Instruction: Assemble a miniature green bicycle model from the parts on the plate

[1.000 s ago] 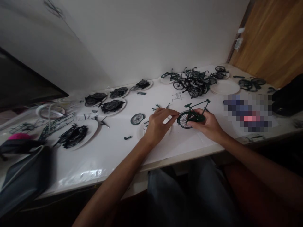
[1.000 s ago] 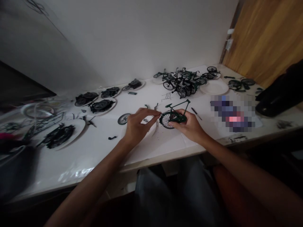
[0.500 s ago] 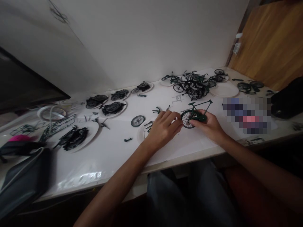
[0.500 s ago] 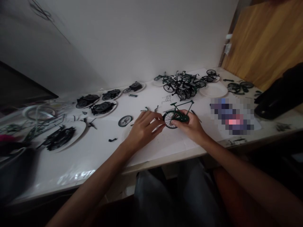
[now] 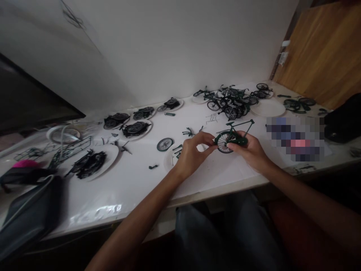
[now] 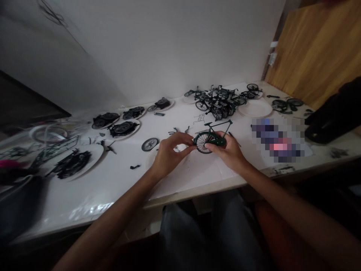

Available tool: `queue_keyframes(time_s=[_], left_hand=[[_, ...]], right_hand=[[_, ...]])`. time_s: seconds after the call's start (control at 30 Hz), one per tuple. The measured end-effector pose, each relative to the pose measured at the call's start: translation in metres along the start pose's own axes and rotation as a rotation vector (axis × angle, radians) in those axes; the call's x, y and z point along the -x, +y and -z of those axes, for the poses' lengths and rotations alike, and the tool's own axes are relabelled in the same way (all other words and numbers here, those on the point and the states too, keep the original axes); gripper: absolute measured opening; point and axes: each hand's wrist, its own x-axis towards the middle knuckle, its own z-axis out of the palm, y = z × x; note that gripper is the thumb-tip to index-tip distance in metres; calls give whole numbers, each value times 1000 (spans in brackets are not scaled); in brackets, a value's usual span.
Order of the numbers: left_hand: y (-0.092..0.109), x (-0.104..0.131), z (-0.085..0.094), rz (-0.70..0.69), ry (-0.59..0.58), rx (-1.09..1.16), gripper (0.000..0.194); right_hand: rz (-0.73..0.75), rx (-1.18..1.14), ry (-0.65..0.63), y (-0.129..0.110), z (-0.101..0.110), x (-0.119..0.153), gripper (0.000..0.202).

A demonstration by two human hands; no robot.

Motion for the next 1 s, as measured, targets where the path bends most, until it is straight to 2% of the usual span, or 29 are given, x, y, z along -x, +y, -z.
queue_keyframes(time_s=[0.23,0.53,0.77,0.87,1.0], left_hand=[[6,0,2,-62,-48,-46,24],[5,0,2,-57,-62,-40,13],[5,-2,5,-277,-70,-227,5],[6,-1,3,-249,-60,-192,5],[8,2,-4,-74,-26,-57,17]], right_hand=[[-3,11,4,0,0,0,41],[6,21,21,5,2,-1,50],[-1,24,36,2,-1,0,59],[-21,7,40,2,-3,0,68],[-20,51,95,3,-5,-1,71]])
